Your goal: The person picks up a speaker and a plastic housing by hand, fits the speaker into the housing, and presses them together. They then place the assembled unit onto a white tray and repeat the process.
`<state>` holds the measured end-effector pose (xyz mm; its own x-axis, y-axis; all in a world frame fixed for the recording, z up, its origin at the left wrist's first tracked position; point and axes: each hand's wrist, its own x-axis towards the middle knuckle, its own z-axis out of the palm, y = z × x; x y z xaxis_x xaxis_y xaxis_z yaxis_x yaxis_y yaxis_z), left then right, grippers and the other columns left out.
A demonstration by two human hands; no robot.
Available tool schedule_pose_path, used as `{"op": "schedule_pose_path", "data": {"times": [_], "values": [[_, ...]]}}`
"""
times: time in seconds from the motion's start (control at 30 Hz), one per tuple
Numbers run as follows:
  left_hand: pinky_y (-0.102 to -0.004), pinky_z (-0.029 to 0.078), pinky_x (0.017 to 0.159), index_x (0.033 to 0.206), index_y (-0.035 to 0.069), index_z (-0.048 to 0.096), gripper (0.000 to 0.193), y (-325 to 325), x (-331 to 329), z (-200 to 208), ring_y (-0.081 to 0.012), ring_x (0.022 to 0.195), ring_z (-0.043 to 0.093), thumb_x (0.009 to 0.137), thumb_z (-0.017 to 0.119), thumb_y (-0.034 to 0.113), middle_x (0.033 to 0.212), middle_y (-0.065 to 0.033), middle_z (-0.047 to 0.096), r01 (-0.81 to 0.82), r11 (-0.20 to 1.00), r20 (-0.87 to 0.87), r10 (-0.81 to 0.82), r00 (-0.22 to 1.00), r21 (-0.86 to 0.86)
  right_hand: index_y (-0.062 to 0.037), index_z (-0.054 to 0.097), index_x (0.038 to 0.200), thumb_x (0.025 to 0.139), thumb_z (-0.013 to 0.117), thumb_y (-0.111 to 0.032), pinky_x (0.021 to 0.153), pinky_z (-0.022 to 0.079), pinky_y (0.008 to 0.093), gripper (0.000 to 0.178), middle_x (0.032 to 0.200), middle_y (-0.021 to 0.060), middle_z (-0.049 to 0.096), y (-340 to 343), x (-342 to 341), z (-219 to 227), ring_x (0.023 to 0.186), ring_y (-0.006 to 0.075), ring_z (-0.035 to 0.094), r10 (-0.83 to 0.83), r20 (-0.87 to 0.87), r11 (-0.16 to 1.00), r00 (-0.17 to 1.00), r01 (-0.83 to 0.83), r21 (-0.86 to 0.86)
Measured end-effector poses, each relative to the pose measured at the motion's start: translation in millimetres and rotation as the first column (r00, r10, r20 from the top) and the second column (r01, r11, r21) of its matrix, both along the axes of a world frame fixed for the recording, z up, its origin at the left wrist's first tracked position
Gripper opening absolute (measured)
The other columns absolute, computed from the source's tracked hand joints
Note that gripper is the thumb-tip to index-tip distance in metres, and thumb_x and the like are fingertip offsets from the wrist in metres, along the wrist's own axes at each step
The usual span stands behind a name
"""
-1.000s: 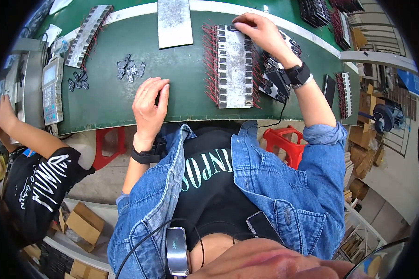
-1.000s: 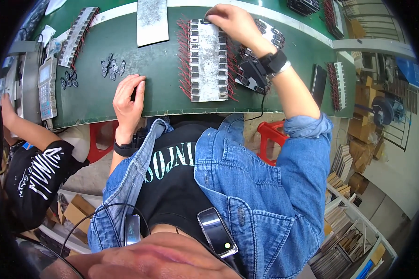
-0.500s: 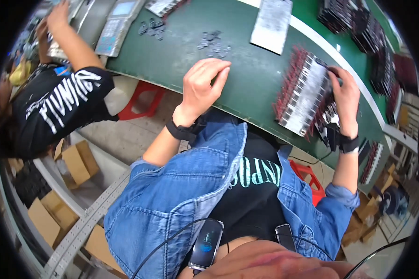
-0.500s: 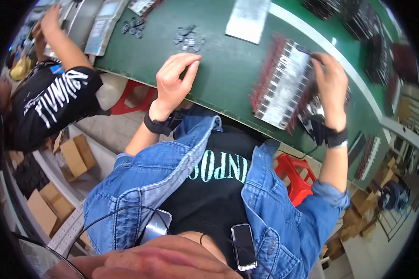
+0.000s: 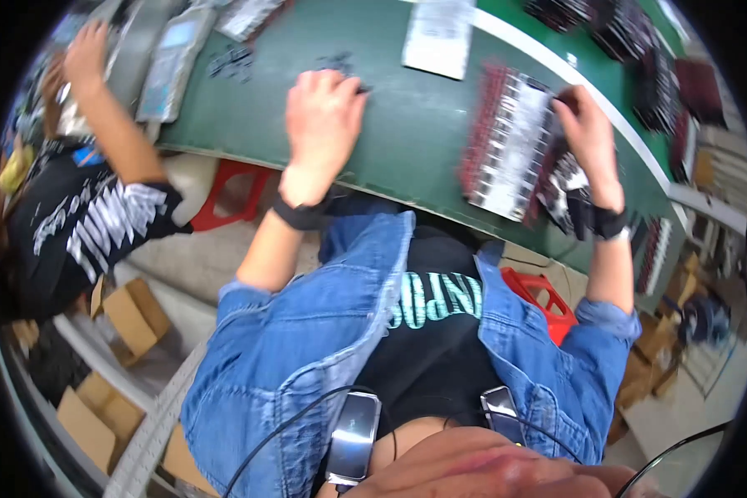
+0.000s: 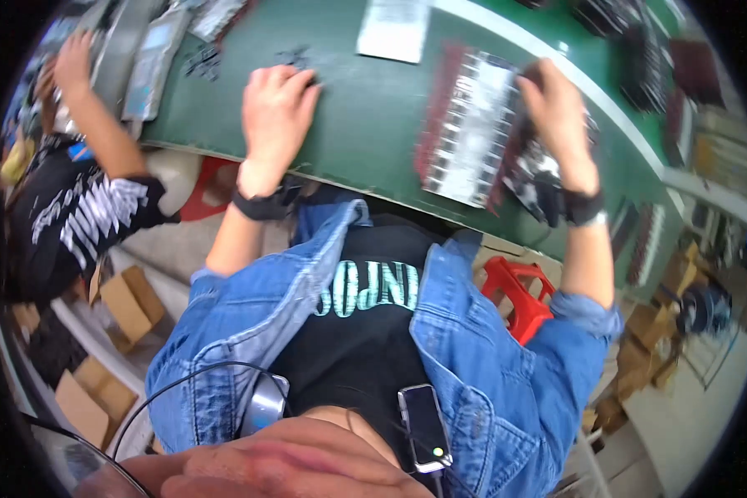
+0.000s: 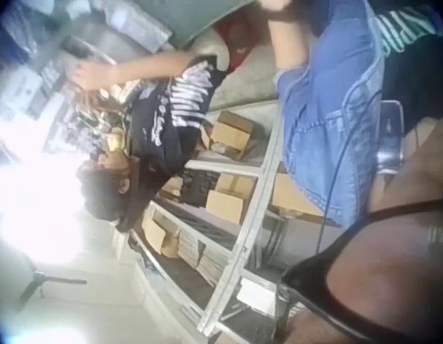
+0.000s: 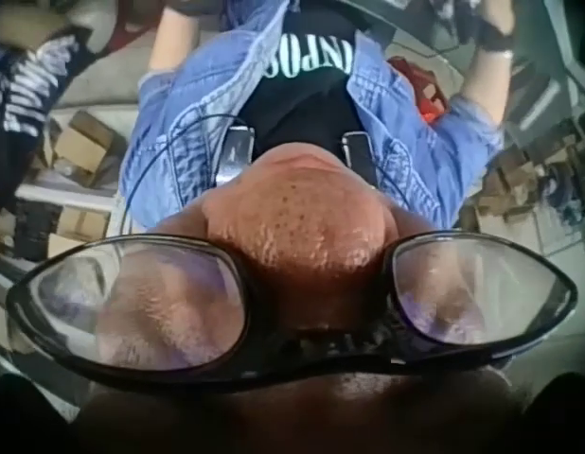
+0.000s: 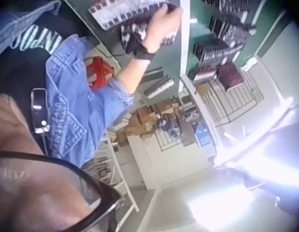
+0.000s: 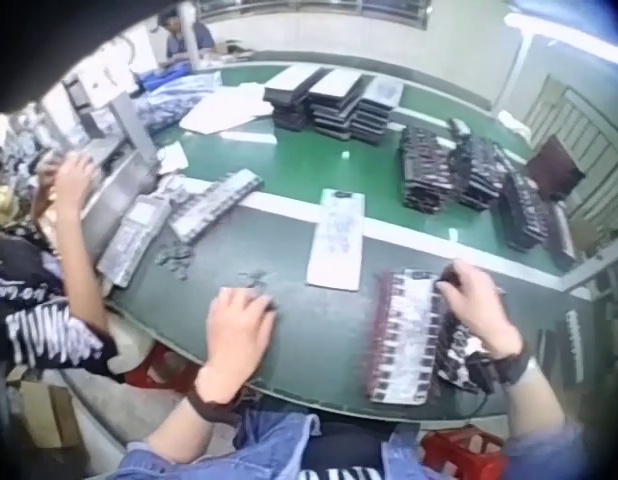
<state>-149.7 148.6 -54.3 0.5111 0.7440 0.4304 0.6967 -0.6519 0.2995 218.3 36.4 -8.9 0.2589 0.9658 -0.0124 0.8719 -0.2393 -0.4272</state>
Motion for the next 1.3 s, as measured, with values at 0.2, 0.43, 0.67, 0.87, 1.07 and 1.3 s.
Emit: {"op": "schedule_pose_path", "data": {"times": [0.2,0.43,0.67,0.87,1.07,1.3], "values": [[-0.0393,0.050,0.080,0.094,0.008,0.071,0.014,-1.1,5.6,15.7,-0.0274,0.091,0.061,0.080,0.073,0.011,0.092,-0.0063,0.067,0.170,0.977,0.107,-0.156,0.982,-0.131,-0.0003,0.063,0.115,0.097,0.063,-0.014,0.081,0.052,0.0282,0.023,0.095,0.0083,0.069,-17.5,-26.2,26.9,0.086,0.0144,0.065,-0.144,-0.384,0.959,0.912,0.224,0.173],[-0.0392,0.053,0.078,0.096,0.006,0.071,0.013,-10.1,30.6,43.5,-0.0304,0.087,0.066,0.084,0.067,0.010,0.094,-0.0111,0.071,0.112,0.656,0.138,-0.013,0.990,-0.746,0.0023,0.060,0.127,0.100,0.059,-0.015,0.090,0.054,0.0313,0.032,0.106,0.0081,0.067,-38.8,-39.0,34.4,0.093,0.0138,0.065,-0.035,-0.996,0.965,0.078,0.263,-0.013],[-0.0413,0.054,0.073,0.102,0.008,0.070,0.016,2.2,31.4,37.1,-0.0321,0.086,0.065,0.087,0.066,0.012,0.088,-0.0103,0.067,0.321,0.859,-0.001,-0.350,0.937,-0.400,0.0035,0.060,0.128,0.099,0.061,-0.013,0.091,0.054,0.0320,0.034,0.109,0.0106,0.068,-62.7,-69.5,46.2,0.093,0.0152,0.066,-0.112,-0.984,0.931,0.136,0.360,-0.057],[-0.0405,0.054,0.073,0.102,0.008,0.069,0.019,-11.6,26.2,32.4,-0.0276,0.087,0.065,0.084,0.072,0.016,0.089,-0.0069,0.065,0.278,0.903,0.058,-0.274,0.960,-0.327,0.0042,0.061,0.126,0.098,0.062,-0.012,0.089,0.054,0.0303,0.033,0.108,0.0115,0.068,-65.6,-86.4,51.7,0.093,0.0160,0.068,-0.177,-0.940,0.953,0.293,0.289,-0.089],[-0.0354,0.055,0.072,0.102,0.007,0.069,0.022,-13.2,27.3,19.6,-0.0242,0.088,0.065,0.083,0.075,0.017,0.094,-0.0057,0.066,0.312,0.936,0.076,-0.303,0.950,-0.162,0.0041,0.063,0.120,0.097,0.063,-0.011,0.087,0.054,0.0284,0.028,0.106,0.0109,0.069,-53.4,-99.7,56.5,0.092,0.0156,0.069,-0.222,-0.935,0.952,0.278,0.268,-0.147],[-0.0257,0.056,0.071,0.108,0.004,0.069,0.022,-15.8,41.8,46.0,-0.0135,0.084,0.069,0.087,0.073,0.013,0.098,-0.0053,0.070,0.346,0.743,0.383,-0.131,0.914,-0.573,0.0038,0.062,0.120,0.097,0.064,-0.012,0.086,0.055,0.0279,0.028,0.104,0.0103,0.070,-55.0,-101.6,44.1,0.090,0.0158,0.070,-0.169,-0.979,0.961,0.112,0.241,-0.138]]}}
